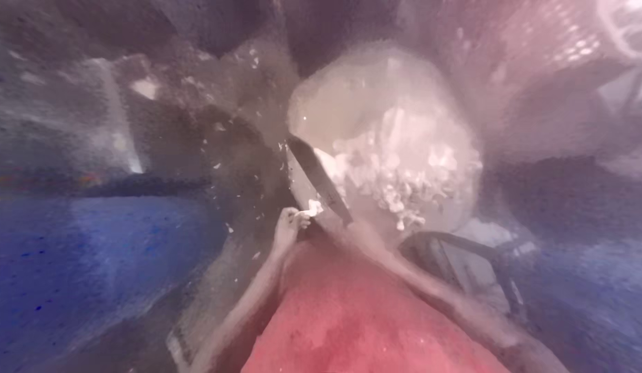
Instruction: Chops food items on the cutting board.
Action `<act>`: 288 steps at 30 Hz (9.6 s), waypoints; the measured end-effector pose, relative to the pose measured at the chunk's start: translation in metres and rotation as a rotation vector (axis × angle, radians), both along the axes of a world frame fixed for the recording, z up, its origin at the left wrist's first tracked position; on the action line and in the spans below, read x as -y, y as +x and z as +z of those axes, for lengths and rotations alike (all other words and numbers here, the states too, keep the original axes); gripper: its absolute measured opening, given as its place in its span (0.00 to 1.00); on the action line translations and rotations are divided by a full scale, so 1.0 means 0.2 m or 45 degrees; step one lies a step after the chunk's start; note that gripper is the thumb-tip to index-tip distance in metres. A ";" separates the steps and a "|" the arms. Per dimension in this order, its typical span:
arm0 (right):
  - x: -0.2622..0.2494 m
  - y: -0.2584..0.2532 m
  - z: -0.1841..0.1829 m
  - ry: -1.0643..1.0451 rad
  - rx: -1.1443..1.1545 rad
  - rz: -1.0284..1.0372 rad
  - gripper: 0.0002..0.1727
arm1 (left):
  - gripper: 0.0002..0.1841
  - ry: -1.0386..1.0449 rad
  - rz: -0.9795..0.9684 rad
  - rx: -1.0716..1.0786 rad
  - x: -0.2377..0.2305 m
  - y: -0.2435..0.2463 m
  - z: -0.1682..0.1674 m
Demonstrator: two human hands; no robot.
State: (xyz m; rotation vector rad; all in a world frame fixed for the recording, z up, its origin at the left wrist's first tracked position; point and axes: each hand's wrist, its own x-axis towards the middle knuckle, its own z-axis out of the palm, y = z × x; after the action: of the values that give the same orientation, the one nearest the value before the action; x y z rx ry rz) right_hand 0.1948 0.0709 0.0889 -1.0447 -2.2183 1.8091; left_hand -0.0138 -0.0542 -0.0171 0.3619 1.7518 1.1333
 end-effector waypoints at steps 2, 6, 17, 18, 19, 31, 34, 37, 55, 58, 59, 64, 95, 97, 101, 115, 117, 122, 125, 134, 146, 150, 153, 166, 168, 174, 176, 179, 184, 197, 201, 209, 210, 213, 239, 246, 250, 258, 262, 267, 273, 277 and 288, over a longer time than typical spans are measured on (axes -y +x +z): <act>0.04 0.00 -0.04 -0.011 -0.154 -0.012 0.44 | 0.12 -0.019 0.065 0.110 0.04 0.03 -0.04; 0.00 0.08 -0.25 -0.278 0.505 0.229 0.33 | 0.16 0.094 0.258 -0.031 0.03 -0.03 -0.01; -0.05 0.34 -0.24 0.286 0.758 0.686 0.36 | 0.26 0.329 -1.563 -1.351 -0.87 -0.23 0.20; -0.03 0.29 -0.24 0.253 0.732 0.671 0.35 | 0.25 0.279 -1.621 -1.365 -0.91 -0.20 0.21; -0.02 0.23 -0.25 0.223 0.675 0.648 0.34 | 0.24 0.227 -1.643 -1.335 -0.94 -0.19 0.23; -0.20 0.26 -0.15 -0.102 0.414 -0.228 0.30 | 0.23 0.203 0.168 0.223 -0.25 -0.12 0.43; -0.24 0.08 0.15 0.026 -0.055 -0.274 0.35 | 0.23 -0.206 0.314 0.302 -0.10 -0.01 0.12; -0.14 -0.07 0.23 0.066 -0.370 -0.351 0.40 | 0.25 -0.245 0.384 0.376 0.00 0.07 0.05; -0.07 0.01 0.06 -0.060 -0.041 -0.310 0.35 | 0.37 -0.784 -0.912 -0.732 -0.42 -0.17 0.31; 0.05 -0.04 -0.18 -0.277 0.116 -0.165 0.30 | 0.36 -0.751 -0.911 -0.722 -0.34 -0.18 0.32; 0.05 -0.04 -0.27 -0.411 0.271 -0.079 0.28 | 0.36 -0.747 -0.924 -0.710 -0.31 -0.17 0.31; -0.02 0.01 -0.27 -0.335 0.526 0.112 0.33 | 0.35 -0.676 -0.722 -0.467 -0.02 -0.28 0.24; 0.16 0.36 -0.35 -0.636 0.284 -0.037 0.33 | 0.32 -0.543 -0.517 -0.527 -0.35 -0.06 0.14; 0.13 0.56 -0.28 -0.771 0.423 0.065 0.35 | 0.31 -0.534 -0.531 -0.534 -0.34 -0.06 0.14; 0.00 0.54 -0.13 -0.565 0.629 0.027 0.31 | 0.28 -0.435 -0.512 -0.596 -0.33 -0.13 0.12; -0.13 -0.12 0.07 0.335 0.134 -0.202 0.36 | 0.38 -0.576 -0.675 -0.946 -0.32 0.01 0.13; -0.18 -0.15 -0.10 0.140 0.588 -0.051 0.31 | 0.40 -0.578 -0.617 -0.857 -0.33 -0.01 0.15; -0.12 -0.18 0.13 0.159 0.180 -0.231 0.29 | 0.36 -0.321 -0.404 -0.339 -0.24 -0.03 0.10; -0.04 -0.19 0.00 0.115 0.057 -0.290 0.30 | 0.32 -0.021 -0.225 -0.127 -0.21 0.04 0.03; 0.04 -0.13 -0.10 0.201 -0.012 -0.250 0.35 | 0.31 0.050 -0.094 0.057 -0.15 0.10 0.02; 0.01 -0.05 -0.19 -0.028 0.234 0.024 0.32 | 0.29 -0.261 -0.518 -0.381 -0.15 -0.20 0.13; -0.11 -0.04 -0.09 -0.095 0.586 -0.048 0.31 | 0.19 -0.008 -0.144 0.041 -0.17 -0.05 0.14; -0.09 -0.05 0.10 0.015 0.181 -0.255 0.28 | 0.22 -0.315 -0.481 -0.242 -0.16 0.06 0.09; -0.20 -0.08 -0.23 -0.772 0.281 -0.320 0.29 | 0.17 -0.086 -1.103 -1.199 -0.25 -0.03 0.05; -0.20 -0.14 -0.12 -0.388 0.316 -0.299 0.27 | 0.18 -0.188 -1.097 -1.156 -0.23 -0.08 0.10; -0.18 -0.10 0.42 0.107 -0.334 -0.288 0.46 | 0.20 -0.488 -0.584 -0.689 -0.04 -0.23 0.12; -0.11 -0.09 0.35 0.147 -0.176 -0.260 0.43 | 0.18 -0.438 -0.470 -0.593 0.00 -0.24 0.07; -0.09 -0.07 -0.05 0.057 0.397 0.000 0.29 | 0.17 -0.309 -0.394 -0.505 0.04 -0.20 -0.02; 0.01 -0.01 -0.05 -0.102 0.277 -0.084 0.26 | 0.15 -0.116 -0.230 -0.302 0.09 -0.14 -0.06; 0.01 0.06 -0.23 -0.377 0.235 0.067 0.32 | 0.12 0.041 -0.077 -0.011 0.02 -0.11 0.00; -0.10 0.05 -0.12 -0.228 0.536 -0.095 0.31 | 0.15 0.035 -0.265 -0.064 -0.12 -0.08 0.18; -0.03 0.12 -0.22 -0.421 0.499 0.021 0.30 | 0.25 -0.273 -0.357 -0.348 0.01 0.00 0.04; -0.06 0.11 -0.21 -0.394 0.501 -0.032 0.29 | 0.25 -0.159 -0.270 -0.225 0.01 -0.01 0.01; 0.06 0.10 -0.07 -0.243 0.120 -0.220 0.26 | 0.22 -0.024 -0.138 -0.105 0.11 0.03 -0.01; 0.00 0.08 -0.20 -0.297 0.529 0.314 0.33 | 0.21 -0.086 -1.365 -0.994 -1.04 0.00 0.65; -0.22 0.26 -0.26 -0.193 0.441 -0.316 0.31 | 0.21 -0.084 -0.694 -0.118 -0.43 -0.20 0.54; -0.24 0.12 0.15 0.122 0.149 -0.314 0.29 | 0.18 -0.341 -0.490 -0.301 -0.27 -0.18 0.12; -0.19 0.00 -0.08 0.325 0.759 0.280 0.34 | 0.16 -0.072 -0.045 -0.164 -0.20 -0.15 0.06; -0.06 -0.02 0.05 0.308 0.020 0.064 0.37 | 0.18 -0.040 -0.045 -0.159 -0.16 -0.14 0.07; -0.21 0.00 -0.14 0.390 0.710 0.388 0.34 | 0.15 -0.052 -0.037 -0.109 -0.16 -0.13 0.05; -0.02 -0.01 -0.08 0.202 -0.014 0.101 0.37 | 0.13 -0.053 -0.051 -0.092 -0.13 -0.10 0.07; -0.16 -0.04 -0.10 0.141 0.551 0.309 0.32 | 0.11 0.160 -0.022 -0.024 -0.12 -0.09 0.04; -0.09 0.18 -0.33 -0.510 0.521 0.036 0.35 | 0.24 -0.208 -0.543 -0.445 -0.03 -0.13 0.09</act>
State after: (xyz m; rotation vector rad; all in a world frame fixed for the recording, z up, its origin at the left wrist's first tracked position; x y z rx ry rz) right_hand 0.2316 0.0891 0.0220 -1.5907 -2.1137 2.2895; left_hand -0.0392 -0.0474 0.0002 0.8274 1.9295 0.6423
